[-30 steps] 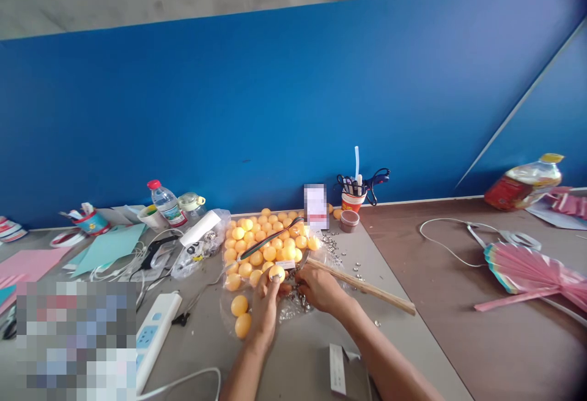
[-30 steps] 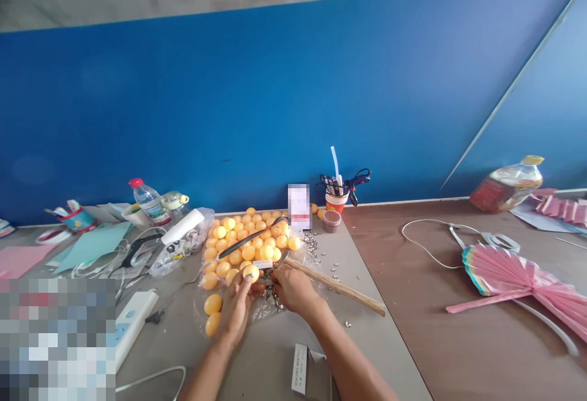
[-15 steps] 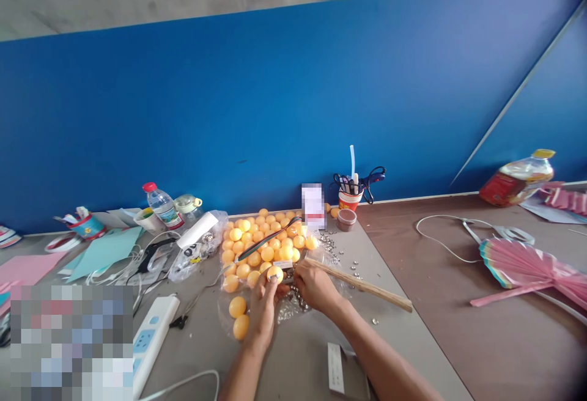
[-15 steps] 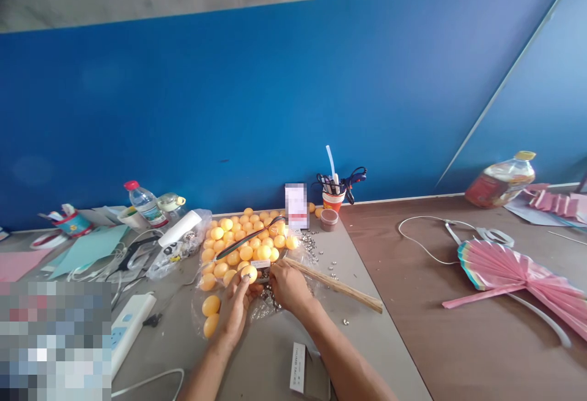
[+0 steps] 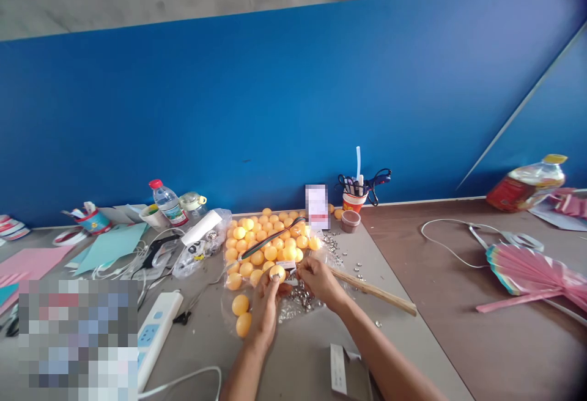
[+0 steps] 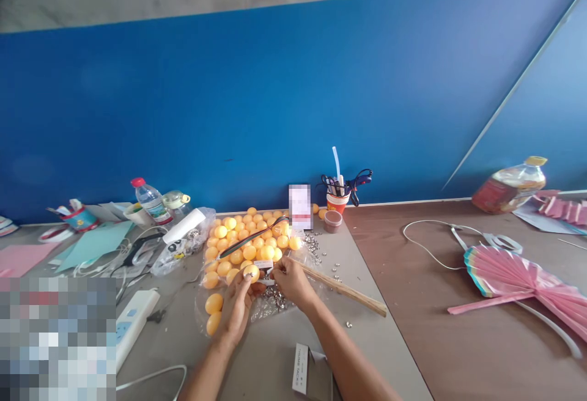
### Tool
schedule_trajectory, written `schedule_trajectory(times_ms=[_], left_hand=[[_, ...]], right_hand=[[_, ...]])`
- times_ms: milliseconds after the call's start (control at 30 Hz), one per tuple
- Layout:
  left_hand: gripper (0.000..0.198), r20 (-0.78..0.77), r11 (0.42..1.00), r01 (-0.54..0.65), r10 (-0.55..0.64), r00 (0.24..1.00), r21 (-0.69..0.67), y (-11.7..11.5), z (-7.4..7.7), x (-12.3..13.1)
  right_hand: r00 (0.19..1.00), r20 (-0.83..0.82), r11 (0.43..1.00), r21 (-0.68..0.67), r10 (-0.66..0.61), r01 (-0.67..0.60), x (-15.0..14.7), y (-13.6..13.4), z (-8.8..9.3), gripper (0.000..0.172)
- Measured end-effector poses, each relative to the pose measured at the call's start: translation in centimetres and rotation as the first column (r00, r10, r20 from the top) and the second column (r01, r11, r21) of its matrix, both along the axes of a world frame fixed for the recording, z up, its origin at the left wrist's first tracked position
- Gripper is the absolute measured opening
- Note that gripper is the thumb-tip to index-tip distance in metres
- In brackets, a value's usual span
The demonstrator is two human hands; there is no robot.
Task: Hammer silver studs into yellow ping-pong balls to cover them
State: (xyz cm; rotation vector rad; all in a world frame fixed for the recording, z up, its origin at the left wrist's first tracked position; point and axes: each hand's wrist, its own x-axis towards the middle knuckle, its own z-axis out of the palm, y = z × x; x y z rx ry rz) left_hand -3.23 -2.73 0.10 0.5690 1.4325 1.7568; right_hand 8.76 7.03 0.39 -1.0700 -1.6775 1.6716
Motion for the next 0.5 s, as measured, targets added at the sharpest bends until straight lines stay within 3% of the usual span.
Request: schedule_trajectory(times_ms=[167, 300, 433, 500], left_hand=[[0.040, 0.039, 0.999, 0.040, -0.042, 0.998, 0.035, 0.13, -0.89, -0.16], [0.038, 0.032, 0.995, 0.086, -0.088, 0.996, 0.052, 0.15, -0.93, -0.15], [0.033, -0.005, 0.987, 0.139, -0.139, 0.990, 0.076, 0.16, -0.53, 0.00], [0.035, -0.058, 0.994, 0.097, -0.093, 0.994, 0.055, 0.15, -0.33, 0.10]], right_hand=[[0.953, -0.302, 0.988, -0.136, 0.023, -0.067, 0.02, -0.06, 0.39, 0.029], [0.893, -0.450, 0.947, -0.288, -0.003, -0.142, -0.32, -0.28, 0.19, 0.043], [0.854, -0.520, 0.869, -0.424, -0.002, -0.256, -0.40, -0.59, 0.48, 0.042], [0.848, -0.530, 0.845, -0.451, 0.007, -0.289, -0.33, -0.70, 0.68, 0.041]])
